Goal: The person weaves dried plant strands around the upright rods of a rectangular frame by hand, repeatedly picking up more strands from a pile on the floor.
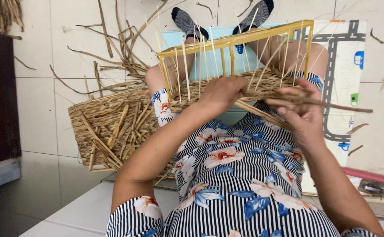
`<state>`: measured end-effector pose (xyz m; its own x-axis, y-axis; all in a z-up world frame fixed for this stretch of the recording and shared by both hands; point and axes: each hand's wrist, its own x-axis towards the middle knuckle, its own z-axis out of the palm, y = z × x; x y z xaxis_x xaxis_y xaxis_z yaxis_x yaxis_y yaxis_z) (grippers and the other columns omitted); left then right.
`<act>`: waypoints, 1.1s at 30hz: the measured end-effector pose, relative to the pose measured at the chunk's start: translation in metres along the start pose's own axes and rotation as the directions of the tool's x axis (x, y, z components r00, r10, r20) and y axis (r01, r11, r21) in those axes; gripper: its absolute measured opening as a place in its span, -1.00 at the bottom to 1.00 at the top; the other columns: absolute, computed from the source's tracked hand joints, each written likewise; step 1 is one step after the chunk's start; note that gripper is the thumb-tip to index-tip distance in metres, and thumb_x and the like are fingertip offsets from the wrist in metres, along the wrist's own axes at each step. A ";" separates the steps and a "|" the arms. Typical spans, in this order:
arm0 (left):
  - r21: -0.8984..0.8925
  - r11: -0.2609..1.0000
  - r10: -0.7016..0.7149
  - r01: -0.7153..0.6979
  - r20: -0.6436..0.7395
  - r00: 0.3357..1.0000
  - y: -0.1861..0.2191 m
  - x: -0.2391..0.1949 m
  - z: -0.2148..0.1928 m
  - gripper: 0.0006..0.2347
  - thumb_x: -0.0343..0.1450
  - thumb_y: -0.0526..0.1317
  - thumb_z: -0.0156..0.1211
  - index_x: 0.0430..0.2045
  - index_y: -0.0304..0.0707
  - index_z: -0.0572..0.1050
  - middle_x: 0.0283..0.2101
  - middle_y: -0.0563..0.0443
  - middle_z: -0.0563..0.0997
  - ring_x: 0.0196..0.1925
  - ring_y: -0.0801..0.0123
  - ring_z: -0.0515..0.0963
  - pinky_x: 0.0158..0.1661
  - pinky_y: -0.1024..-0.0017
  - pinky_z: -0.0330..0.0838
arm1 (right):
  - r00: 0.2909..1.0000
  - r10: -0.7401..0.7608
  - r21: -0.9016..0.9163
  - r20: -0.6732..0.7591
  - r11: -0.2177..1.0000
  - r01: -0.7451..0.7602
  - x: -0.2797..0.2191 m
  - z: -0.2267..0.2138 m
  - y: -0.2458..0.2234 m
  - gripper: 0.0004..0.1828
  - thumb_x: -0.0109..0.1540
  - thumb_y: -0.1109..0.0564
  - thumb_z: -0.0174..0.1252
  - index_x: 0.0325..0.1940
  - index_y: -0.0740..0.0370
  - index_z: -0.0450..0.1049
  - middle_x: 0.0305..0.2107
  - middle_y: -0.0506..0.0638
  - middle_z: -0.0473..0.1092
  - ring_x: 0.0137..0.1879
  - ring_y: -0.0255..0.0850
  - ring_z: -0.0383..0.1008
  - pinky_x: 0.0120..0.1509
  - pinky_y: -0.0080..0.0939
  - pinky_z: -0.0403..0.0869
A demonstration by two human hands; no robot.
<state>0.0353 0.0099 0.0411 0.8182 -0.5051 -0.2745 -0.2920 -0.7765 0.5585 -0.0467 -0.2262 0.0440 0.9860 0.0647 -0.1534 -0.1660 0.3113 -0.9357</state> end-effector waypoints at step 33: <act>0.060 0.998 -0.001 0.000 0.009 1.000 0.018 -0.006 0.004 -0.91 0.47 -0.20 0.14 -0.26 -0.18 0.50 -0.20 -0.11 0.64 -0.12 0.04 0.63 -0.11 0.05 0.47 | 0.658 -0.393 -0.697 0.642 0.058 0.715 0.014 0.052 -0.028 -0.89 0.19 0.23 0.36 -0.29 0.30 0.55 -0.28 0.08 0.50 -0.16 -0.06 0.52 -0.08 -0.07 0.48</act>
<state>0.0230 -0.0025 0.0493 0.8140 -0.5079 -0.2818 -0.3208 -0.7976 0.5107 -0.0289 -0.1851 0.0840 0.7060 0.5292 0.4707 0.7041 -0.5965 -0.3853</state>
